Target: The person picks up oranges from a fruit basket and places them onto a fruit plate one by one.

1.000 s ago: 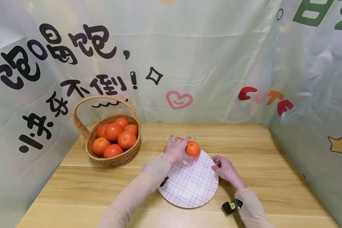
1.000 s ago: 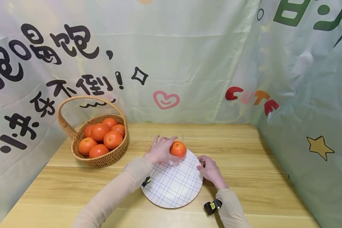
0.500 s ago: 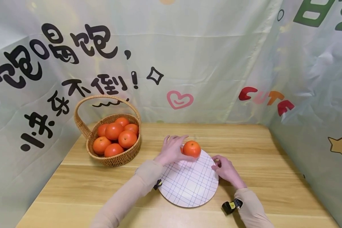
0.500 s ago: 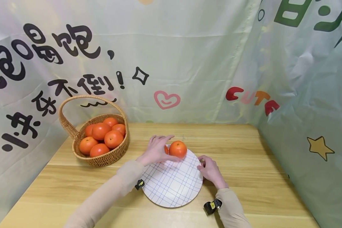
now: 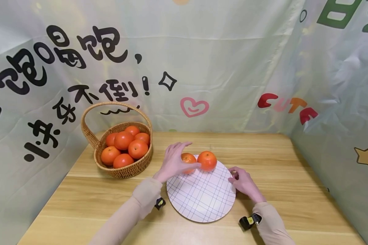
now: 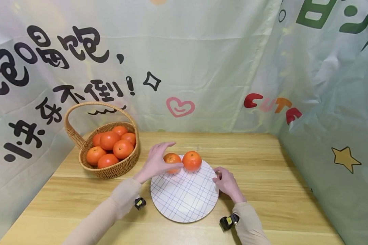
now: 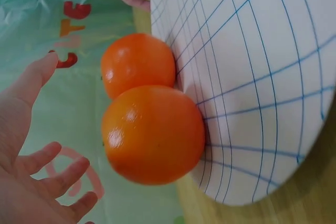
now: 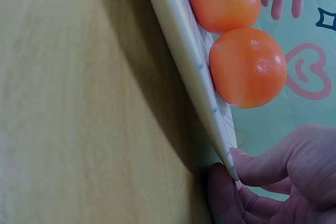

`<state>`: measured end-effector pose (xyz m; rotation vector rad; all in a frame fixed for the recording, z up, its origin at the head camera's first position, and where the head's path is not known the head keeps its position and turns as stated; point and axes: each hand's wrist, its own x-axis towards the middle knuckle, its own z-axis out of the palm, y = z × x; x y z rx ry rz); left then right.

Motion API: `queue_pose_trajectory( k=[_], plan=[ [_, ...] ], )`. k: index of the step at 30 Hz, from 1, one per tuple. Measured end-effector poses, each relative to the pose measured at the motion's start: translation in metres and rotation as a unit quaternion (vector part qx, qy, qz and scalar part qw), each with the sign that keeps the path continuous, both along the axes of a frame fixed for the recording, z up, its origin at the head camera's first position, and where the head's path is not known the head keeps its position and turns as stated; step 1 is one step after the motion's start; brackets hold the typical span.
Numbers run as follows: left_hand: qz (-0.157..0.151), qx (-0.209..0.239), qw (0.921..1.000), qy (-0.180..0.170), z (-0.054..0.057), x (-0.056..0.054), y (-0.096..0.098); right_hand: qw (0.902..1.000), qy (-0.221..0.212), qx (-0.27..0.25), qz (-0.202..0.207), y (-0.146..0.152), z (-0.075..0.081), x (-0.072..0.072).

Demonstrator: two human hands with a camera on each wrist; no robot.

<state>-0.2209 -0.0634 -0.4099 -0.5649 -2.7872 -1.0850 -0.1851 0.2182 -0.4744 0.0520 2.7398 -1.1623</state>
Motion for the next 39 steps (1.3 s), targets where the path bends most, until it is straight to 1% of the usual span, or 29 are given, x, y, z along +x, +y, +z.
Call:
queue_pose_trajectory(
  k=[3, 6, 9, 12, 16, 22, 26, 30, 32, 35, 37, 39],
  plan=[
    [0.007, 0.013, 0.9999, 0.005, 0.005, 0.002, -0.008, 1.0000, 0.000, -0.002, 0.000, 0.000, 0.000, 0.000],
    [0.019, 0.016, 0.9997, 0.007, 0.011, 0.003, -0.017, 1.0000, -0.002, -0.003, -0.002, 0.001, 0.000, 0.000],
    [0.036, 0.012, 0.9991, 0.017, 0.017, 0.004, -0.027, 1.0000, -0.007, -0.003, -0.004, 0.001, 0.001, 0.000],
    [0.052, 0.015, 0.9980, 0.031, 0.019, 0.004, -0.039, 1.0000, -0.007, -0.003, -0.004, 0.001, 0.001, 0.000],
    [0.080, 0.024, 0.9955, 0.045, 0.020, 0.003, -0.058, 1.0000, -0.003, -0.004, -0.002, 0.000, 0.001, -0.001],
    [0.127, 0.022, 0.9889, 0.074, 0.022, -0.001, -0.089, 1.0000, -0.004, -0.006, -0.003, 0.001, 0.001, 0.000],
    [0.151, 0.033, 0.9854, 0.071, 0.022, -0.006, -0.106, 1.0000, -0.002, -0.003, -0.003, 0.001, 0.001, 0.000],
    [0.170, 0.038, 0.9827, 0.062, 0.017, -0.010, -0.118, 0.9999, -0.007, -0.004, -0.006, 0.001, 0.001, 0.001],
    [0.176, 0.039, 0.9819, 0.059, 0.016, -0.011, -0.123, 0.9999, -0.011, -0.007, -0.007, 0.001, 0.001, 0.001],
    [0.171, 0.040, 0.9830, 0.053, 0.016, -0.013, -0.131, 0.9999, -0.010, -0.011, -0.006, 0.001, 0.000, 0.002],
    [0.157, 0.041, 0.9856, 0.048, 0.018, -0.015, -0.137, 0.9999, -0.007, -0.011, -0.004, 0.001, 0.000, 0.001],
    [0.135, 0.032, 0.9894, 0.043, 0.020, -0.017, -0.144, 0.9999, -0.004, -0.009, -0.002, 0.001, 0.001, 0.001]
  ],
)
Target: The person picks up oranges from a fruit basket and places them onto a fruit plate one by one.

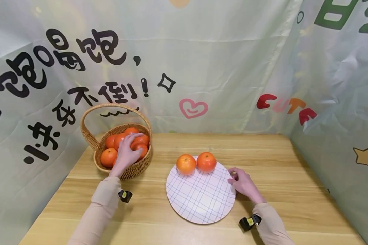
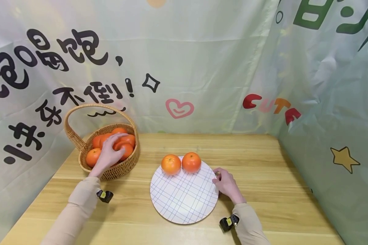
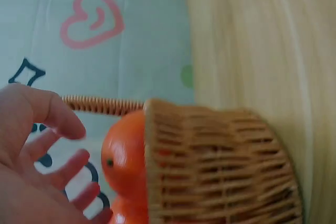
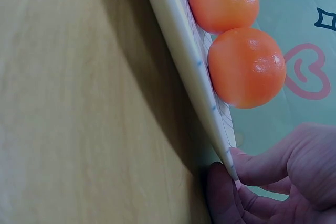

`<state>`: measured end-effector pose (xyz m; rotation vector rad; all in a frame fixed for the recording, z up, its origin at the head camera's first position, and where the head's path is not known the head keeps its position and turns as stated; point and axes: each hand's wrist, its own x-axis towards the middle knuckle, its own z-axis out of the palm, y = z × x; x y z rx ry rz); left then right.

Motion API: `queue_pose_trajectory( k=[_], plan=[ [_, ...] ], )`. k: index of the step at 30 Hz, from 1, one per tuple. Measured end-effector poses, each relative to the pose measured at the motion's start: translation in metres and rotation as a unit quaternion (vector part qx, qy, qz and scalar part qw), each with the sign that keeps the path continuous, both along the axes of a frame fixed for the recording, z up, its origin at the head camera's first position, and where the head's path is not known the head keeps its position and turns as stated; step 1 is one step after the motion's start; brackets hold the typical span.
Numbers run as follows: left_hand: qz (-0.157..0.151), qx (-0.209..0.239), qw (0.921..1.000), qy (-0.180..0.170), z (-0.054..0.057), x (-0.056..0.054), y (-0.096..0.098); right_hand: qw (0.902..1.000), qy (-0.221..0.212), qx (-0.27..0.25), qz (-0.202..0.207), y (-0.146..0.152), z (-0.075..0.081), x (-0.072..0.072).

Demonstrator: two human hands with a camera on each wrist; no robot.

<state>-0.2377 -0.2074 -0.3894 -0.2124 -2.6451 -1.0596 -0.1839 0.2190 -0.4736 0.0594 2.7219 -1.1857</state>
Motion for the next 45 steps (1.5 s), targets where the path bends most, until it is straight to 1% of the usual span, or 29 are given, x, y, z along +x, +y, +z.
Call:
queue_pose_trajectory(
  k=[3, 5, 9, 12, 16, 24, 32, 39, 45],
  plan=[
    [-0.041, -0.022, 0.9989, -0.008, 0.003, -0.003, -0.010, 1.0000, 0.004, 0.004, 0.003, 0.000, 0.000, -0.001],
    [-0.067, -0.045, 0.9967, -0.010, 0.004, -0.005, -0.016, 1.0000, 0.003, 0.004, 0.003, 0.000, 0.000, 0.000],
    [-0.120, -0.089, 0.9888, 0.004, 0.003, -0.009, -0.024, 1.0000, 0.001, 0.003, 0.003, 0.000, 0.001, -0.001],
    [-0.156, -0.112, 0.9814, 0.007, 0.003, -0.010, -0.027, 1.0000, 0.001, 0.005, 0.003, -0.001, 0.001, -0.001],
    [-0.182, -0.133, 0.9743, -0.003, 0.002, -0.010, -0.029, 1.0000, 0.003, 0.006, 0.004, -0.001, 0.001, -0.001],
    [-0.188, -0.172, 0.9668, -0.020, 0.001, -0.011, -0.030, 1.0000, 0.001, 0.004, 0.004, -0.001, 0.001, 0.000],
    [-0.198, -0.198, 0.9599, -0.020, -0.001, -0.016, -0.029, 1.0000, -0.001, 0.005, 0.003, -0.001, 0.001, -0.001],
    [-0.192, -0.215, 0.9576, -0.008, -0.007, -0.020, -0.030, 1.0000, -0.003, 0.002, 0.004, -0.001, 0.003, -0.001],
    [-0.194, -0.206, 0.9591, -0.004, -0.007, -0.018, -0.030, 1.0000, -0.001, 0.002, 0.006, -0.001, 0.003, 0.000]
  ],
)
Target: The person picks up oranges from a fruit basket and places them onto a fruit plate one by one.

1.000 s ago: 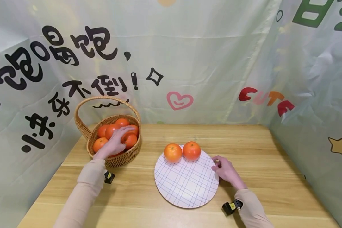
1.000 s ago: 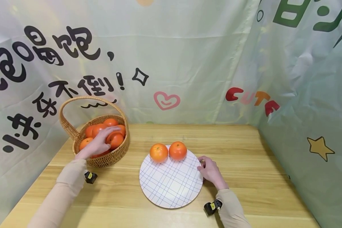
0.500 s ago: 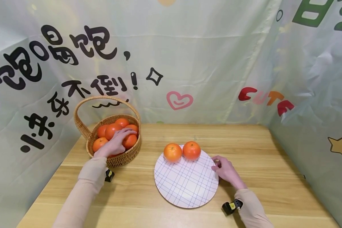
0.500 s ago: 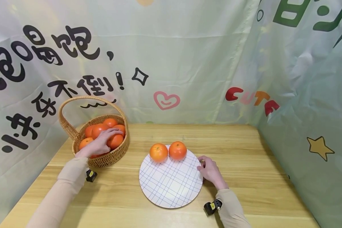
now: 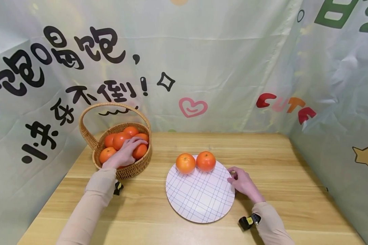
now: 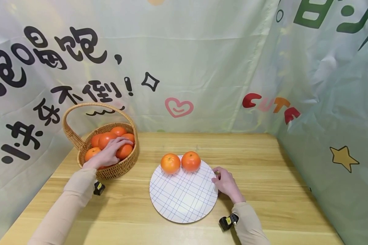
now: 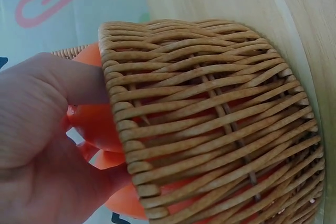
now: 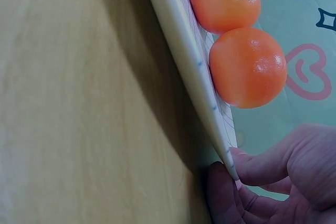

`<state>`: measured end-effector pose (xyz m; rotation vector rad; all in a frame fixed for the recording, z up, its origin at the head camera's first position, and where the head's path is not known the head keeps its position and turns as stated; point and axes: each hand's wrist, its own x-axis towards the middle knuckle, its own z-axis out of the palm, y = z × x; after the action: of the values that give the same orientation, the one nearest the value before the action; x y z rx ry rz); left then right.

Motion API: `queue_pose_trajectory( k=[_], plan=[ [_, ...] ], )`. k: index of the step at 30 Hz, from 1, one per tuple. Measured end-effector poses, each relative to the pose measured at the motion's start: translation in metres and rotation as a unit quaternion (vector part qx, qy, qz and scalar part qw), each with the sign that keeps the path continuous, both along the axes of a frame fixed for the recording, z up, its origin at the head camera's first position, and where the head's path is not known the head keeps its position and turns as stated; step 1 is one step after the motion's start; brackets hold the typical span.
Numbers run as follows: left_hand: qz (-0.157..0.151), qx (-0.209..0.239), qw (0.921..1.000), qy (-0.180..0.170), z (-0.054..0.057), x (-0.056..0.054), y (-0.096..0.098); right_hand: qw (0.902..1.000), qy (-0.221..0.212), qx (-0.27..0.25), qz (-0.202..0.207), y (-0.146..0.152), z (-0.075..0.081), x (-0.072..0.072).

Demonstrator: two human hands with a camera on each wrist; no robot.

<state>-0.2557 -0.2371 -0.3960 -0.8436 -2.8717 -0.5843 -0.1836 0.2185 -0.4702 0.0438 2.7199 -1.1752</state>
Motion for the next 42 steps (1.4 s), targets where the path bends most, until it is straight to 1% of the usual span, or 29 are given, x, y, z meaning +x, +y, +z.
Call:
queue_pose_trajectory(
  k=[7, 16, 20, 24, 30, 35, 42],
  plan=[
    [0.005, 0.011, 0.9999, 0.004, 0.002, 0.002, 0.000, 1.0000, 0.000, 0.000, -0.004, -0.001, -0.001, -0.001],
    [0.016, 0.018, 0.9992, 0.031, 0.006, 0.009, 0.002, 1.0000, -0.001, -0.004, -0.002, -0.001, -0.001, -0.002],
    [0.029, 0.020, 0.9985, 0.041, 0.006, 0.011, 0.002, 1.0000, -0.002, -0.005, -0.001, 0.000, -0.001, -0.001],
    [0.051, 0.021, 0.9978, 0.036, 0.010, 0.015, 0.004, 1.0000, -0.003, -0.003, -0.003, 0.000, -0.001, -0.001],
    [0.070, 0.051, 0.9959, 0.025, 0.015, 0.024, 0.012, 1.0000, -0.002, 0.002, -0.007, 0.001, -0.003, -0.001],
    [0.088, 0.072, 0.9933, 0.023, 0.016, 0.031, 0.020, 1.0000, -0.003, 0.002, -0.008, 0.000, -0.001, 0.000],
    [0.090, 0.094, 0.9908, 0.038, 0.015, 0.039, 0.029, 0.9999, -0.006, 0.003, -0.009, 0.000, -0.002, 0.000]
  ],
)
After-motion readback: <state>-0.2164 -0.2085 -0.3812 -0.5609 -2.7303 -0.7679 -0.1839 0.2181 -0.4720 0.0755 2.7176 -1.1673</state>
